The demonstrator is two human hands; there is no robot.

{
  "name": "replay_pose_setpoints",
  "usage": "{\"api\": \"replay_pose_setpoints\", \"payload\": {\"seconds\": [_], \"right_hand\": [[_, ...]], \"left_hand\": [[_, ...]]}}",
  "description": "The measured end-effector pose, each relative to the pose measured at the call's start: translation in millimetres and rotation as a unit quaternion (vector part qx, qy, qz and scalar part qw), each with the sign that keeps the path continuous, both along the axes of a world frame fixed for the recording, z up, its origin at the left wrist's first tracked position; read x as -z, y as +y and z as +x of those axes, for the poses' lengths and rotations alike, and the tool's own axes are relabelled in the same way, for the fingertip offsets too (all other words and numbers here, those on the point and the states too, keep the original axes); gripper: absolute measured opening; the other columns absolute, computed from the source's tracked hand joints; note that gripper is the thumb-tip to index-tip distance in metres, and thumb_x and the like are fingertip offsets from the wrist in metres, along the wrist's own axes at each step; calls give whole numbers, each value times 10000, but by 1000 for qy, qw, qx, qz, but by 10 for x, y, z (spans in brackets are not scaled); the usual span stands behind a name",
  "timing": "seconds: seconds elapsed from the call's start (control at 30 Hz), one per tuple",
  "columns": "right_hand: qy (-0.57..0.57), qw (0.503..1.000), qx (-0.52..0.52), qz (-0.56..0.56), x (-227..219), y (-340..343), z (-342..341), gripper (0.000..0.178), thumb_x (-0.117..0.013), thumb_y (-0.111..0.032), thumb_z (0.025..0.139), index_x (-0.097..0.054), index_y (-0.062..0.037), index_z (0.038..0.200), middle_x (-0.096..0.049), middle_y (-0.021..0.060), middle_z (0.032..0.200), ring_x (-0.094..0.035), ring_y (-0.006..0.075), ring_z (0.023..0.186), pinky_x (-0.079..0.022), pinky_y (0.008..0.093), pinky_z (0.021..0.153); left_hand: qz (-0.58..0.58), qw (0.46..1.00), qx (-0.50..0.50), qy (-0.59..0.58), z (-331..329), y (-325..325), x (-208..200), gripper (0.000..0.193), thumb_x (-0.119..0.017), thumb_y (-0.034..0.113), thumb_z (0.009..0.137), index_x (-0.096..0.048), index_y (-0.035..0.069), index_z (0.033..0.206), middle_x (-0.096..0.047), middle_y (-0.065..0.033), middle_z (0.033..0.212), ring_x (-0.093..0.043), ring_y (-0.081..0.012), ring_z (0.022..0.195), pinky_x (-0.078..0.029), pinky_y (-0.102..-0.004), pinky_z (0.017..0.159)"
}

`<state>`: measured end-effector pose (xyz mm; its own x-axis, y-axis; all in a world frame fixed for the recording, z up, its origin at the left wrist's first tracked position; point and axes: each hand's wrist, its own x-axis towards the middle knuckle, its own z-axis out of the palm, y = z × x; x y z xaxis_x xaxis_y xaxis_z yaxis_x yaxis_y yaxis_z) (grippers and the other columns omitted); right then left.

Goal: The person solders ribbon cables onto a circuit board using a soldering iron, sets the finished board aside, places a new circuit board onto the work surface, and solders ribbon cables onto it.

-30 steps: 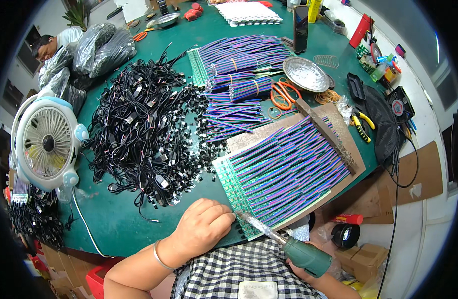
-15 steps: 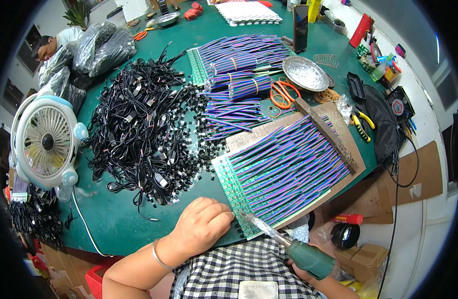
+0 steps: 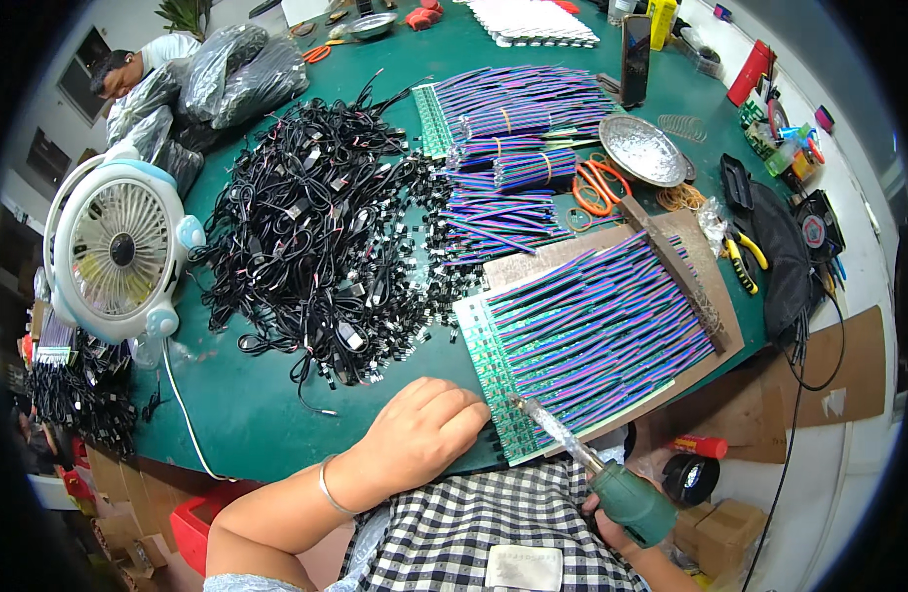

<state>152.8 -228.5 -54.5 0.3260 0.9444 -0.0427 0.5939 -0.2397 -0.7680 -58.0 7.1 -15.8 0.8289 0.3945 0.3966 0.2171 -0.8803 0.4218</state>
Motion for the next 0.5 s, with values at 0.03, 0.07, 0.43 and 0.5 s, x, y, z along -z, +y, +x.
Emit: {"api": "replay_pose_setpoints", "payload": {"seconds": [0.03, 0.07, 0.43, 0.5], "right_hand": [[-26, 999, -35, -2, -55, 26, 39, 363, -734, -186, 757, -634, 16, 1042, -682, 94, 889, -673, 219, 799, -533, 308, 726], [-25, 999, -33, -3, -48, 27, 34, 363, -734, -186, 757, -634, 16, 1042, -682, 94, 889, -673, 219, 799, -533, 308, 726], [77, 997, 20, 23, 76, -22, -13, 315, -743, -190, 766, -658, -11, 1011, -687, 98, 923, -680, 230, 811, -542, 314, 724], [94, 994, 46, 2, 106, -75, -20, 323, -748, -196, 763, -656, -13, 1012, -686, 99, 932, -680, 229, 814, -543, 315, 724]], "left_hand": [[-10, 1000, -16, 6, -3, 7, -13, 251, -729, 45, 662, -620, 67, 887, -618, -48, 877, -588, -238, 778, -468, -356, 702], [-19, 999, -32, 11, -9, 20, -32, 234, -733, 52, 669, -626, 74, 876, -616, -44, 859, -586, -241, 767, -466, -357, 696], [80, 975, -184, 100, 150, 487, -56, 109, -718, 143, 739, -637, 108, 803, -556, -29, 773, -528, -243, 767, -411, -374, 688], [77, 977, -176, 89, 167, 484, -85, 107, -715, 133, 738, -632, 105, 800, -567, -30, 778, -537, -245, 771, -415, -376, 694]]}}
